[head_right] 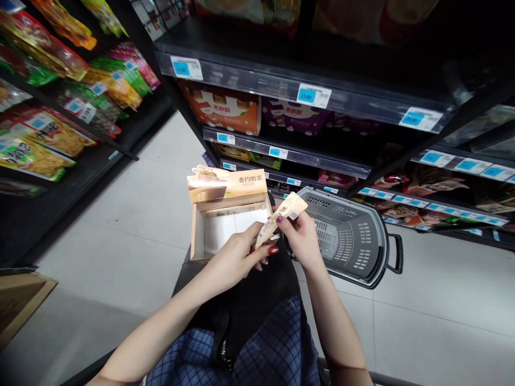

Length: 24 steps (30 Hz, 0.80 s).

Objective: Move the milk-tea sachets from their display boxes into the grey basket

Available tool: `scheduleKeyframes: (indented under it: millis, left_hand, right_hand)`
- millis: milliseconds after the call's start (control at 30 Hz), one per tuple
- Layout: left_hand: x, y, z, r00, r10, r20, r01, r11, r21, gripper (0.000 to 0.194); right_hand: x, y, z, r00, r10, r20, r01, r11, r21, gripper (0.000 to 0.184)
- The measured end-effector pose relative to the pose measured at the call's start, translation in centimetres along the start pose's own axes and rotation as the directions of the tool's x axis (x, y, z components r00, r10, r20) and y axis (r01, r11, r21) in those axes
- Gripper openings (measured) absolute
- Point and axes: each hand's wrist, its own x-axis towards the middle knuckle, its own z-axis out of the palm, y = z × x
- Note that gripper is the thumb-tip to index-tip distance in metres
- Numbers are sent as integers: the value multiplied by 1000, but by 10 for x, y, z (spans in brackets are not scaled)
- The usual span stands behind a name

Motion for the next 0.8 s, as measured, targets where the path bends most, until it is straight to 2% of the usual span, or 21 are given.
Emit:
scheduleKeyframes:
  millis: [100,233,367,500,533,600,700,800]
  left_hand:
    - [5,-4,7,994,-45,98,67,971,-230,21]
    - [12,-11,13,984,-94,151,152,881,-448,18]
    - [16,-15,15,975,-121,188,205,819,-535,21]
    - [18,-17,14,933,-90,348,276,798,-536,30]
    - [18,-18,14,923,-61,381,276,795,-540,33]
    - [19,-20,13,903,11,430,273,758,-592,37]
    - [19,-22,14,864,105,493,317,648,-693,41]
    - [19,-22,17,845,136,517,359,573,-737,43]
  right_hand:
    - [5,-5,0,996,10,-91,-14,999,-38,34]
    - [7,-9,-7,995,-12,-96,0,992,-123,29]
    - [6,-10,-9,995,-33,-94,19,989,-149,26]
    - [7,-8,-14,990,-28,-135,17,996,-83,30]
    - [8,-8,-17,994,-18,-107,14,999,-40,32]
    - [7,-7,-22,1000,6,25,-8,997,81,42]
    - [5,-3,-27,969,30,247,-85,973,214,54]
    - [1,2,-26,950,62,305,-134,966,222,56]
